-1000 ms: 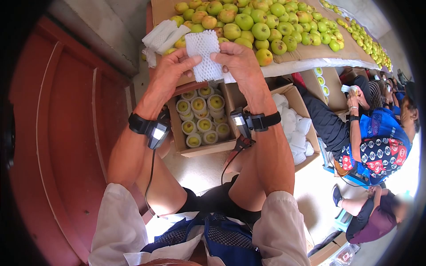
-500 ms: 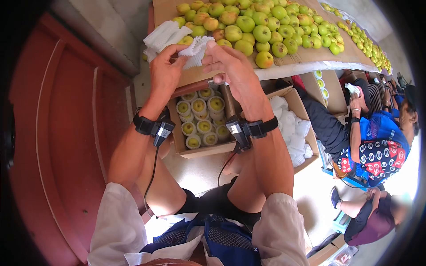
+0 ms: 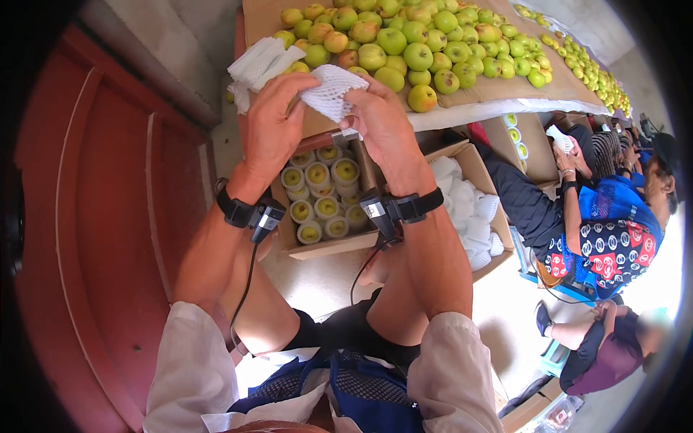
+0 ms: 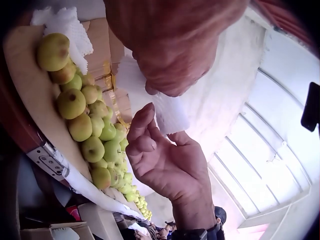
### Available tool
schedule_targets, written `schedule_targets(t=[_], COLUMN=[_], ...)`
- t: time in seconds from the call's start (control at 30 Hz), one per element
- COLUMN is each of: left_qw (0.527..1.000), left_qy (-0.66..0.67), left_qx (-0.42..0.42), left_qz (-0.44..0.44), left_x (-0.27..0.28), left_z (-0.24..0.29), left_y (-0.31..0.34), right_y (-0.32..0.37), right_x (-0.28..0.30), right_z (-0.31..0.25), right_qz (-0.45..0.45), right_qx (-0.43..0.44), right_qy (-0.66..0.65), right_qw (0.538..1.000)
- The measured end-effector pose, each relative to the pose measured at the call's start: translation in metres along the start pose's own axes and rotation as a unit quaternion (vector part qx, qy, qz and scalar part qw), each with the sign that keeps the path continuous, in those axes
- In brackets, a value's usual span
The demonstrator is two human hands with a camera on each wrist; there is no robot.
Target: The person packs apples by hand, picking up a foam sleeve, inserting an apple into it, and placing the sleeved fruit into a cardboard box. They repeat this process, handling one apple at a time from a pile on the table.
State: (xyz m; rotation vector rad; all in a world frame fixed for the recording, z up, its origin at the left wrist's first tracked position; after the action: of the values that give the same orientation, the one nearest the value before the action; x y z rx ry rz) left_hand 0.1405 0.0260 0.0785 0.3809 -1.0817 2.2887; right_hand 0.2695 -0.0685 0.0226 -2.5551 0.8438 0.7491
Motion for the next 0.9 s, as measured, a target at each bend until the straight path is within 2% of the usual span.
schedule_targets(t=[0.07,0.17,0.27,0.47,0.57,0.67,0.77,0.8,0.9], left_qw=[1.0,0.987,0.916,0.876,0.878,0.901,0.899,0.872,0.79], left_qy=[0.013,0.088,0.26,0.35,0.327,0.287,0.319,0.361,0.468], left_qx=[0.012,0.075,0.232,0.281,0.316,0.296,0.277,0.311,0.384], left_qz=[-0.013,-0.11,-0.197,-0.174,-0.147,-0.134,-0.113,-0.107,-0.102], left_x=[-0.005,-0.023,-0.033,-0.041,-0.036,-0.037,-0.042,-0.043,-0.047], left_z=[0.003,-0.013,-0.024,-0.026,-0.027,-0.032,-0.047,-0.05,-0.058], left_y=[0.0,0.002,0.006,0.01,0.006,0.004,0.002,0.003,0.009], right_y=[-0.002,-0.001,-0.001,-0.009,-0.004,0.002,0.004,0.005,0.002], right_x=[0.004,-0.002,-0.005,0.005,-0.004,-0.014,-0.017,-0.018,-0.01], right_z=[-0.004,-0.015,-0.017,-0.002,-0.004,-0.007,-0.011,-0.013,-0.005], right_qz=[0.01,0.036,0.039,0.022,0.022,0.008,0.007,0.01,0.03], right_qx=[0.037,0.089,0.133,0.208,0.231,0.231,0.258,0.273,0.149], right_qy=[0.079,0.185,0.267,0.357,0.409,0.455,0.47,0.471,0.397], right_qw=[0.996,0.978,0.954,0.911,0.883,0.86,0.844,0.839,0.905])
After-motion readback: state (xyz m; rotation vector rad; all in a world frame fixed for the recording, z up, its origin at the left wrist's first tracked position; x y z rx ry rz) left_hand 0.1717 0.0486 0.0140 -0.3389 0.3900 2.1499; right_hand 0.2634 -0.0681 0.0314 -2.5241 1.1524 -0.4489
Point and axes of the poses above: each hand's wrist, its own y-axis away from the middle knuckle, its own x-axis out of the back of the hand, z = x × y, the point moved 7 cm from there along -y, towards the middle knuckle, and after that the axes turned 12 degrees about x, right-handed, at the moved point
